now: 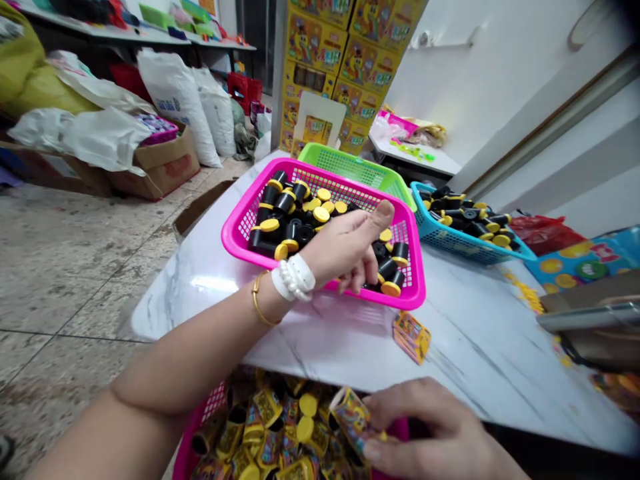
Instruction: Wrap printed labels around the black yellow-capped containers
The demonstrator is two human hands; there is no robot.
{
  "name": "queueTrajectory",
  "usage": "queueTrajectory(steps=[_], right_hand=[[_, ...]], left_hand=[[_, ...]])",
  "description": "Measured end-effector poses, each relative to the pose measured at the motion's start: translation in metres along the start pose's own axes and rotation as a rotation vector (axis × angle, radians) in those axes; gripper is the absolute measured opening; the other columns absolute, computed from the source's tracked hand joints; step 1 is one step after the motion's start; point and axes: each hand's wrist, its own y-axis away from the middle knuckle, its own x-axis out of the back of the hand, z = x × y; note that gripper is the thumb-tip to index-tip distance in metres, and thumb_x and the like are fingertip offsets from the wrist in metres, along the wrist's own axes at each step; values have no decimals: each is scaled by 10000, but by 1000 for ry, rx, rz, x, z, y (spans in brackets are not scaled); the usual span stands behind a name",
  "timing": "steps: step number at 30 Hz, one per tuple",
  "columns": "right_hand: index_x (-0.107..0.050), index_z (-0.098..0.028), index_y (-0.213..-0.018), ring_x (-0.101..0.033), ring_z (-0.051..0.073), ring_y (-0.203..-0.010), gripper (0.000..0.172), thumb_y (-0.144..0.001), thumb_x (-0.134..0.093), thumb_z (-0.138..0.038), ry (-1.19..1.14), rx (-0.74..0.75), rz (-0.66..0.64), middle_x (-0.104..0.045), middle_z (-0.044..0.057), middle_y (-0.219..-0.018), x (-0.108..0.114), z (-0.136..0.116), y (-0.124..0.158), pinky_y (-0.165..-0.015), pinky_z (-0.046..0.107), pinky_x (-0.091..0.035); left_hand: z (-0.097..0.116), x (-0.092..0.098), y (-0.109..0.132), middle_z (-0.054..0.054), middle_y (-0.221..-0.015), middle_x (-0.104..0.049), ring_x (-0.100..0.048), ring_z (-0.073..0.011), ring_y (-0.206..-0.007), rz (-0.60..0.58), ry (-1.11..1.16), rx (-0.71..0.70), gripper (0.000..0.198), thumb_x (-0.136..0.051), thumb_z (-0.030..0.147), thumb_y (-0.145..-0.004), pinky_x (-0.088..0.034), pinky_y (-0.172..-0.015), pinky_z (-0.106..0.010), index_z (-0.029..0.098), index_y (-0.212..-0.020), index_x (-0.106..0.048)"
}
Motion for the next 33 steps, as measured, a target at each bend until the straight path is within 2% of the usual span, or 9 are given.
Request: queueTrajectory(steps=[4,6,9,15,20,22,25,29,33], right_hand=[[-768,-206,-1128,-755,170,-756,212,-952,-650,-216,218,200,-214,-804,82,-990,1,-3,22,-644,255,-617],[-763,-212,-1145,-755,167,-826,223,-941,-678,-249,327,161,-89,-795,81,-1011,15,14,33,-708,249,-613],[-788,-247,-1071,-723,151,-772,180,-932,-680,-212,496,-189,273,-763,49,-918,32,57,45,-683,256,-586],[-808,-206,-830,-661,154,-660,140,-897,-709,-278,597,-371,336,-702,24,-735,21,123,51,-599,283,-530],[-794,-220,-833,-651,182,-704,92,-882,-730,-263,615,-306,489,-707,34,-766,28,103,49,-641,330,-524],[-803,-252,-902,-636,189,-706,68,-851,-768,-224,656,-234,639,-706,28,-785,34,86,38,-646,345,-510],[-796,-309,-1038,-610,195,-711,272,-820,-790,-147,710,-124,770,-687,22,-812,34,63,9,-666,362,-497],[-782,-330,-1085,-605,193,-718,346,-798,-805,-139,617,12,725,-677,21,-817,22,53,-30,-690,365,-510],[-747,-244,-1145,-658,178,-745,294,-869,-755,-346,109,-267,640,-715,52,-934,24,62,-50,-632,316,-556]], left_hand=[[-6,-3,-4,25,-532,-626,-536,-99,-401,102,-295,-142,409,-704,549,-875,-358,-458,-213,157,-971,-638],[-14,-10,-3,28,-542,-622,-536,-97,-464,157,-467,-273,264,-748,405,-865,-373,-516,-217,152,-896,-681],[-27,-24,1,18,-566,-639,-535,-101,-509,102,-562,-397,172,-702,322,-897,-383,-559,-225,156,-853,-722],[-38,-36,6,-5,-611,-674,-569,-108,-542,16,-542,-438,183,-685,301,-905,-404,-577,-223,152,-812,-736],[-32,-31,2,4,-568,-634,-538,-106,-531,126,-408,-304,211,-686,314,-892,-402,-549,-210,152,-763,-728],[-31,-30,1,-16,-616,-665,-562,-116,-566,88,-344,-258,245,-698,357,-884,-418,-552,-211,147,-765,-737],[-33,-29,0,-37,-712,-715,-583,-126,-619,-6,-289,-225,268,-776,411,-816,-453,-578,-219,145,-849,-771],[-36,-25,-5,-36,-779,-726,-607,-128,-685,22,-185,-236,189,-793,329,-794,-488,-661,-237,146,-831,-768],[-33,-19,-8,14,-638,-615,-525,-95,-594,-83,-100,-138,220,-684,275,-870,-428,-595,-219,137,-700,-680]])
